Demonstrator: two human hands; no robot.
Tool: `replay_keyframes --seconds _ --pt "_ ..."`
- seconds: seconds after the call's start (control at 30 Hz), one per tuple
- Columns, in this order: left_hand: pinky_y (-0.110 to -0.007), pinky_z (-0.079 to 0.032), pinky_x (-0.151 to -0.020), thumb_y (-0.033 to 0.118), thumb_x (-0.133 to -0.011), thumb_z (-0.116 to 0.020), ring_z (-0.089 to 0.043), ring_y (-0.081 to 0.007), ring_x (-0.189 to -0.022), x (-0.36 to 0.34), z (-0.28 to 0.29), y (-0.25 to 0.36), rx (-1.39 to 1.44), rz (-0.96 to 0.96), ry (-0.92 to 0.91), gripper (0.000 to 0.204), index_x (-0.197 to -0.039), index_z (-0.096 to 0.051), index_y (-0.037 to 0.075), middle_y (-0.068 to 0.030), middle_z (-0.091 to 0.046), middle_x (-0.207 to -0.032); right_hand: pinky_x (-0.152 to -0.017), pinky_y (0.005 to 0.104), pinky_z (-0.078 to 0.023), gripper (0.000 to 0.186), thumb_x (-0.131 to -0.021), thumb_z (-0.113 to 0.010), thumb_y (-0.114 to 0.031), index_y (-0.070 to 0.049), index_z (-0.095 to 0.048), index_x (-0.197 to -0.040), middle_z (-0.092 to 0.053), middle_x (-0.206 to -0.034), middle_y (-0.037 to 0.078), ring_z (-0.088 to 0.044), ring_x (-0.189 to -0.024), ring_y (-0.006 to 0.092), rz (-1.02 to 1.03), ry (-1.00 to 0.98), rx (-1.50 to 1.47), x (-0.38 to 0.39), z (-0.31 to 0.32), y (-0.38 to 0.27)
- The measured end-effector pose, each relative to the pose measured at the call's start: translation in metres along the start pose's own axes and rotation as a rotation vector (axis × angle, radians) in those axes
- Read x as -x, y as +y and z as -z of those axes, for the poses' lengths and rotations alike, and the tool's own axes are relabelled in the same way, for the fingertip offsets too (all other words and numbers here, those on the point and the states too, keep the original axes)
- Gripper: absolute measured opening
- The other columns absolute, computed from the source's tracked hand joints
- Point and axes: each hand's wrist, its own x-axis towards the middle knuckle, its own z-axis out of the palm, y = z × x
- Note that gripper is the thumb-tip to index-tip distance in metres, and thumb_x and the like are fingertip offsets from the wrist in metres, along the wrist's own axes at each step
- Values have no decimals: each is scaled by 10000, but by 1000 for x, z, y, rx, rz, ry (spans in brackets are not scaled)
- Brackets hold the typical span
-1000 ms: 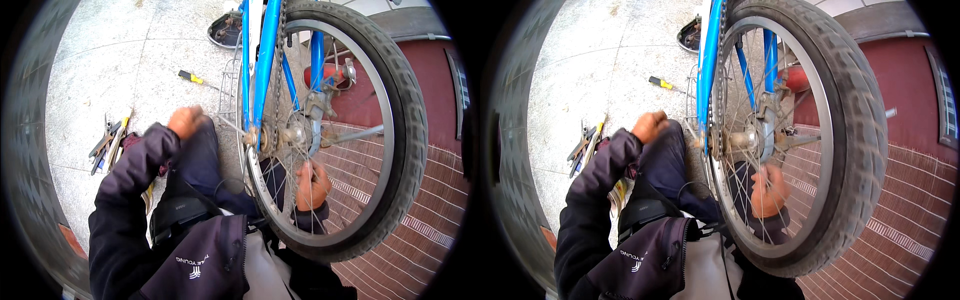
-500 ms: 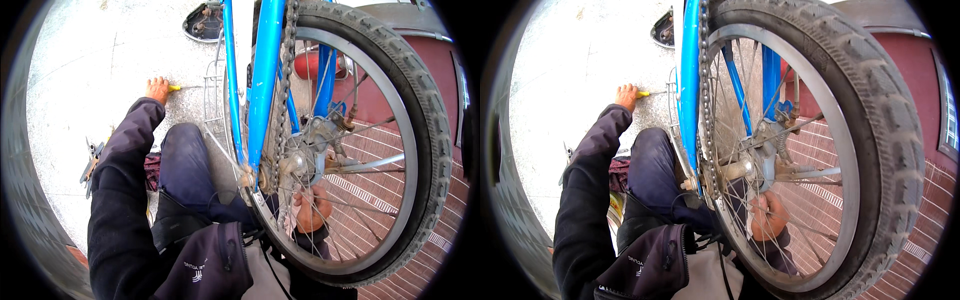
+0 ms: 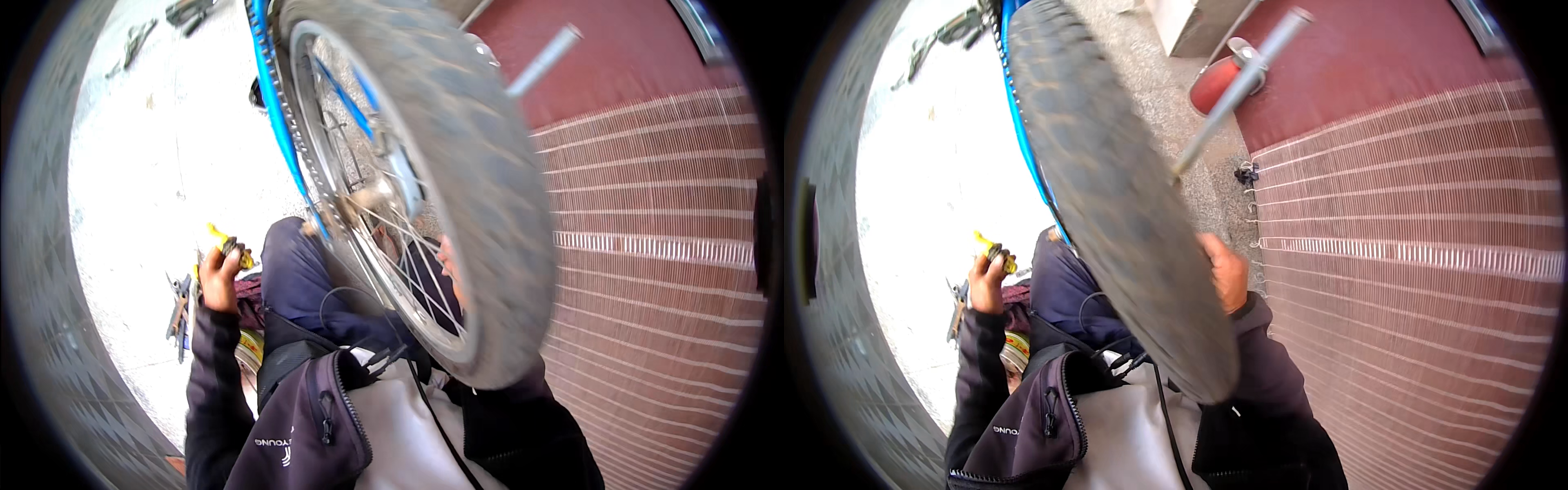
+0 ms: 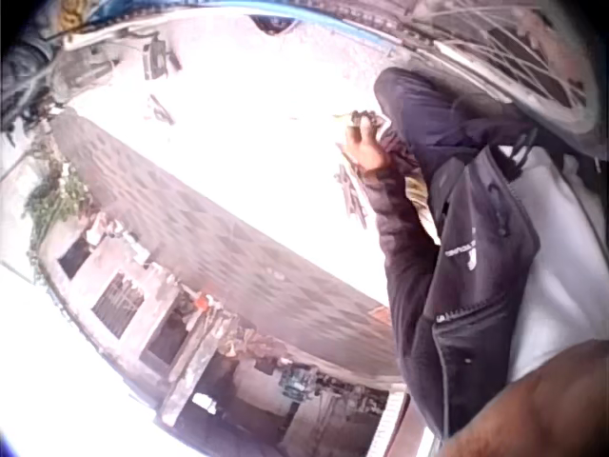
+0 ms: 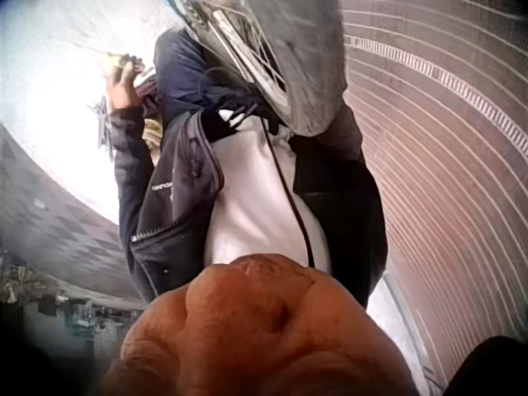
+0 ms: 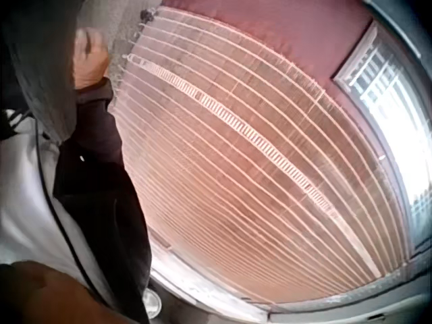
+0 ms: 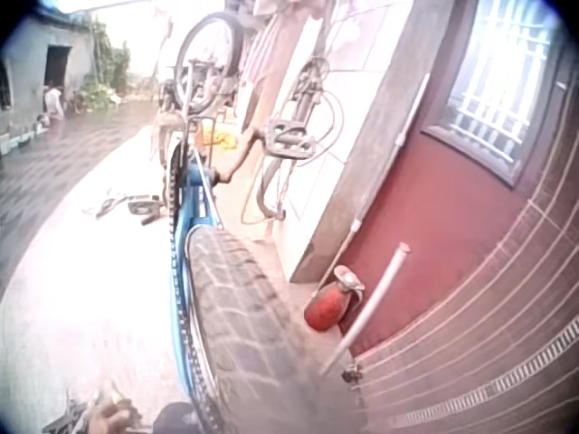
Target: The person works on a bicycle wheel by hand and using pliers and a screwdriver to manipulate the spoke area and the axle region while the bike is upside down.
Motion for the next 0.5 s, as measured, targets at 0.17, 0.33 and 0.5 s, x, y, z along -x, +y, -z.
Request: replay_keyframes --seconds 0.17,0.33,0.5 --pt "-374 -517 -795 262 -821 -679 -630 -266 -890 100 -61 111 205 -354 -46 518 -1183 -499 -63 -154 -618 -990 -563 200 -433 148 -950 -552 -127 9 -601 -982 -642 -795 72 -556 -626 59 146 196 -499 33 43 -17" --pt "-335 -554 -683 369 -739 -802 -653 -267 -808 180 -134 179 64 -398 -276 658 -1146 -490 -44 -164 -613 -966 -588 215 -454 177 -955 -553 -137 19 -588 -1032 -642 -825 70 -550 -612 87 497 306 -474 110 70 -44" --pt "-342 -552 -748 121 -724 -830 -686 -254 -867 224 -192 188 -140 -507 -654 509 -1110 -540 -40 -169 -672 -945 -672 283 -493 689 -804 -712 -492 39 -540 -1207 -582 -1130 181 -595 -877 201 727 -21 -568 147 69 -35"
